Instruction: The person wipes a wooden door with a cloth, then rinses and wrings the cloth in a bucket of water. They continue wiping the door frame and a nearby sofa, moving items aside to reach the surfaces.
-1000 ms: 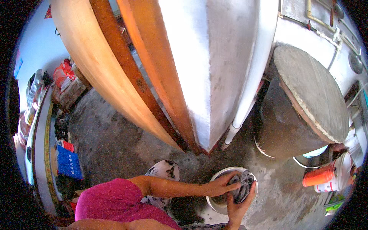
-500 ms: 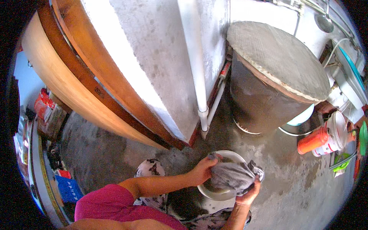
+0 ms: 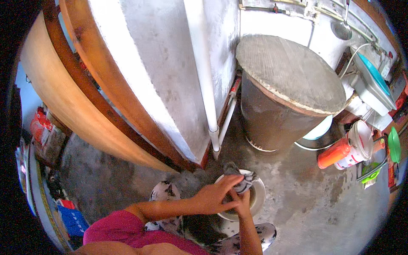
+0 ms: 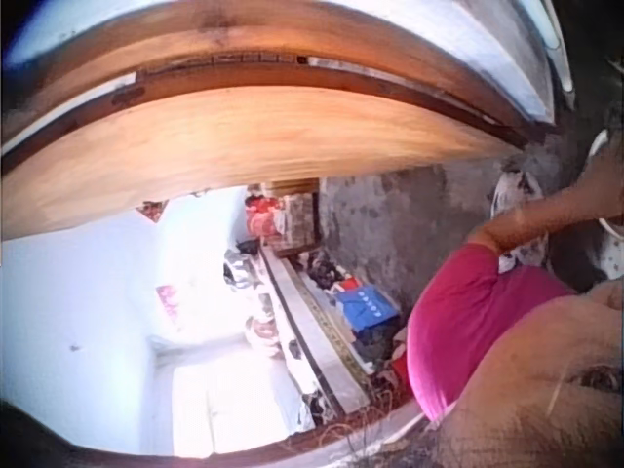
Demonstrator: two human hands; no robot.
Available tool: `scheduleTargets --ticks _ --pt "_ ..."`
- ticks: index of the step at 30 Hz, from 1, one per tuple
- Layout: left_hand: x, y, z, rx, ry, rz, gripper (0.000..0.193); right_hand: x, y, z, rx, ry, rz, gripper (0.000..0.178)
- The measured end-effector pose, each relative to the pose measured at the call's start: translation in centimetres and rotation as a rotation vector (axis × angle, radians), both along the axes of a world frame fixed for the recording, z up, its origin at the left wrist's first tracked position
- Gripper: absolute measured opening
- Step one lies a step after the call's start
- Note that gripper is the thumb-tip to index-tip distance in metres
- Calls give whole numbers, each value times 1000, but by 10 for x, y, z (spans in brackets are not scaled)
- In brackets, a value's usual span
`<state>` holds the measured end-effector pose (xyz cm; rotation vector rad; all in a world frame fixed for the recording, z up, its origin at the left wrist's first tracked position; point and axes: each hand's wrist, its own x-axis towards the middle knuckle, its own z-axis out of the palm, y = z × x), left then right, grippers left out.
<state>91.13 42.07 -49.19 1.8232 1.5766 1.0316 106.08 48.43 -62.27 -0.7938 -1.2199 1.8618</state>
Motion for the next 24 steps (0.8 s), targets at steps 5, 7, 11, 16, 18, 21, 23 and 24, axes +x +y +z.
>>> scheduleTargets --ticks 5,7,11,16,18,21,23,24 --pt "-89 -44 64 570 281 220 51 -43 47 94 58 164 -162 53" --pt "-131 -71 78 709 354 287 37 -58 92 135 578 99 -192 59" --pt "-193 -138 89 702 523 535 28 -117 164 311 1044 -77 -630 72" --pt "-221 -195 106 608 511 760 19 -197 178 562 1385 389 -433 86" --pt "-229 -182 98 641 461 773 17 -179 141 628 1492 16 -522 80" --pt "-236 -170 77 635 346 803 16 -223 180 659 1642 83 -756 64" --pt "-244 -187 71 585 360 859 14 -249 195 623 1635 72 -834 57" --pt "-245 -188 67 572 351 843 13 -249 195 609 1626 -4 -806 53"
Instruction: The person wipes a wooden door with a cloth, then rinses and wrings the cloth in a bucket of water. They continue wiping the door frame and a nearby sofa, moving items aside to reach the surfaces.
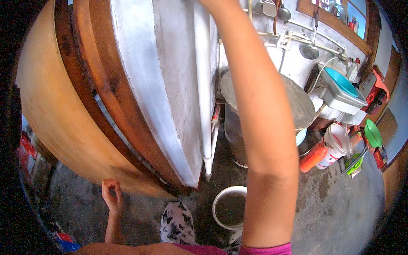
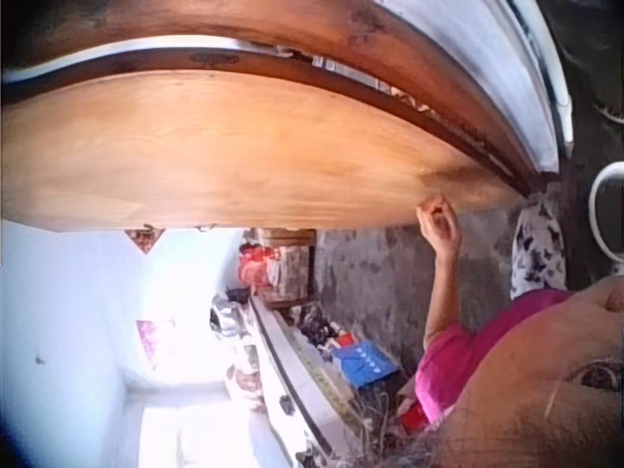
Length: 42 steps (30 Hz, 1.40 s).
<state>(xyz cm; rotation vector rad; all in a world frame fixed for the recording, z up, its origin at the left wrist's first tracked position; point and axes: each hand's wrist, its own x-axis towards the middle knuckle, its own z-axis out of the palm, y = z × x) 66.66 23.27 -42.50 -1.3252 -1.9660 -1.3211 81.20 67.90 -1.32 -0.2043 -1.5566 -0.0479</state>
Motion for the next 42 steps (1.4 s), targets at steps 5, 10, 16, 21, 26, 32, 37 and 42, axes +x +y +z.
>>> scheduleTargets --ticks 5,10,16,21,26,32,37,42 --pt "4 13 -8 -37 -70 -103 9 -1 -26 -133 -240 -36 108 46" --pt "32 53 -13 -23 -116 -261 10 25 -45 -326 -430 -327 147 54" --pt "97 128 -16 29 -230 -617 9 55 -66 -517 -592 -398 -96 23" --pt "155 153 -48 -288 -507 -816 12 81 -39 -442 -735 -158 378 34" --pt "181 158 -83 -505 -539 -944 14 62 -53 -188 -873 -63 266 71" --pt "193 179 -111 -416 -686 -970 18 15 -23 -186 -171 -107 134 49" --pt "189 184 -165 -65 -1155 -735 15 11 -53 -362 -541 -122 273 55" --pt "193 198 -190 78 -1369 -649 13 44 -45 -589 -1169 148 1040 44"
